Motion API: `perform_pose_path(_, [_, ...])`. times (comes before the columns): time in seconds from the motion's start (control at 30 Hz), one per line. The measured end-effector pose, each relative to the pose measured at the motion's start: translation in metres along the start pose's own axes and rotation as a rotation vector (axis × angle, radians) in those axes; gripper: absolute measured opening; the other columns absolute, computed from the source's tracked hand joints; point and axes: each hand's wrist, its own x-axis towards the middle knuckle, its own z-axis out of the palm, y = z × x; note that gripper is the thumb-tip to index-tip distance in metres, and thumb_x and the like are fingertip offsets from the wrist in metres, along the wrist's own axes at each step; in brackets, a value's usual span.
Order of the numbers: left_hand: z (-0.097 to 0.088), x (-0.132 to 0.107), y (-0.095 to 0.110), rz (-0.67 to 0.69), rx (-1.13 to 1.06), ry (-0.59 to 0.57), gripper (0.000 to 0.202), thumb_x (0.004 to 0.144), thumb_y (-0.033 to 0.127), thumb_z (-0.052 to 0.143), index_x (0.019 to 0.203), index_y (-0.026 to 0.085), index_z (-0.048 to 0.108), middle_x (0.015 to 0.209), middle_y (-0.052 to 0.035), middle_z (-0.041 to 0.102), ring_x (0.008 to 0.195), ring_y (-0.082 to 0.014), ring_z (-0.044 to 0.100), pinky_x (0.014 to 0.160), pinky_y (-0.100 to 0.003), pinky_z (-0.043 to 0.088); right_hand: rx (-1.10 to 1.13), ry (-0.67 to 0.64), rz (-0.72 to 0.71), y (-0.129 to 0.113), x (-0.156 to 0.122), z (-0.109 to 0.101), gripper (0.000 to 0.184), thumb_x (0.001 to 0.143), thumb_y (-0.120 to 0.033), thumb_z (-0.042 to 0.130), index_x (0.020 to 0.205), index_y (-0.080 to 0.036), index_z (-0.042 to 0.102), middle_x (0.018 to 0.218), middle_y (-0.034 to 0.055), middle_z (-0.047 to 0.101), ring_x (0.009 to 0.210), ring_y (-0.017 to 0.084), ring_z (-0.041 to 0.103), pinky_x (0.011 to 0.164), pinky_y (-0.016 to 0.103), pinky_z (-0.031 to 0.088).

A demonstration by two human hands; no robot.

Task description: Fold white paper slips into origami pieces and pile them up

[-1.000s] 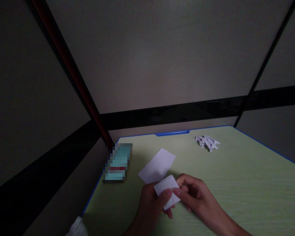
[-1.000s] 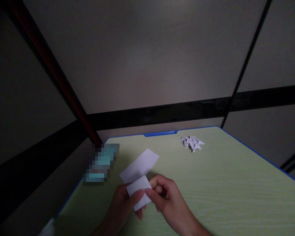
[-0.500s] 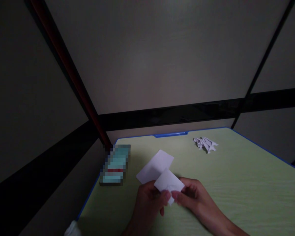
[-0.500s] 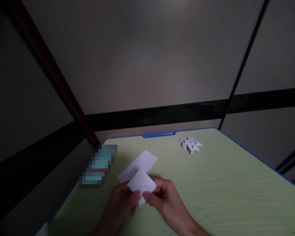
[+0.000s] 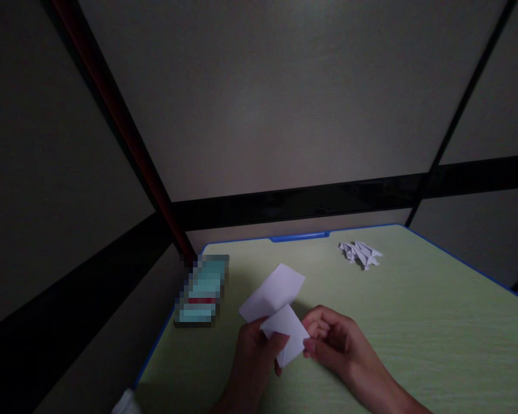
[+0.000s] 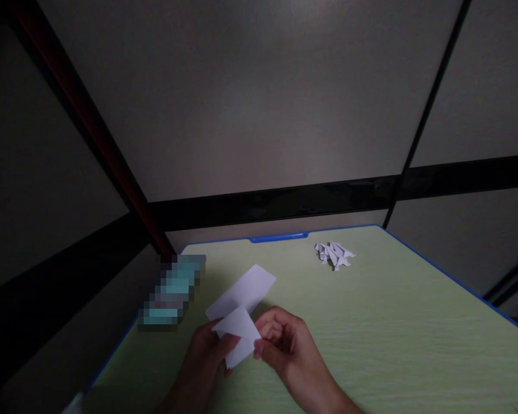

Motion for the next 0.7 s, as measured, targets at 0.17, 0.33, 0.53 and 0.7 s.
perform_pose_path(0.17, [-0.0003,-0.0021,0.0015,-0.033,-0.095,-0.005,0.025,0.049,0.031,0.065,0.054,0.009,0.054,0.040,0.0028,0.046,0.034,-0.0048,0.037,0.030,-0.016,0.026,0.027,-0.055,-0.017,0.0032,-0.0006,-0.0003,0.017,0.065,-0.024,0.064,0.071,-0.013,0.051,0.059,-0.0019,0.052,0.057,0.007,0.047,0.054,0.019,0.034])
perform_pose_path(0.33, [-0.0023,-0.0016,-0.0009,-0.054,-0.116,-0.039,0.026,0.049,0.031,0.066,0.055,0.009,0.055,0.040,0.0024,0.047,0.034,-0.0047,0.037,0.030,-0.016,0.025,-0.046,-0.077,-0.064,0.0025,-0.0045,-0.0020,0.012,0.072,-0.023,0.056,0.079,-0.015,0.052,0.062,-0.0007,0.052,0.060,0.009,0.048,0.057,0.021,0.036])
perform_pose_path(0.53, [-0.0015,-0.0025,-0.0003,-0.048,-0.092,-0.044,0.029,0.049,0.035,0.066,0.059,0.009,0.058,0.042,0.0032,0.047,0.034,-0.0044,0.037,0.030,-0.016,0.024,-0.446,-0.048,-0.159,-0.0023,-0.0084,-0.0022,0.012,0.076,-0.021,0.048,0.083,-0.015,0.056,0.071,0.0045,0.058,0.065,0.014,0.050,0.060,0.026,0.039])
perform_pose_path(0.7, [0.0015,-0.0044,0.0035,-0.039,-0.076,-0.002,0.030,0.047,0.037,0.067,0.055,0.010,0.055,0.042,0.0037,0.045,0.035,-0.0045,0.036,0.031,-0.016,0.024,-0.621,-0.036,-0.173,-0.0022,-0.0065,-0.0029,0.016,0.075,-0.022,0.048,0.074,-0.013,0.061,0.063,0.0044,0.057,0.057,0.013,0.049,0.053,0.024,0.038])
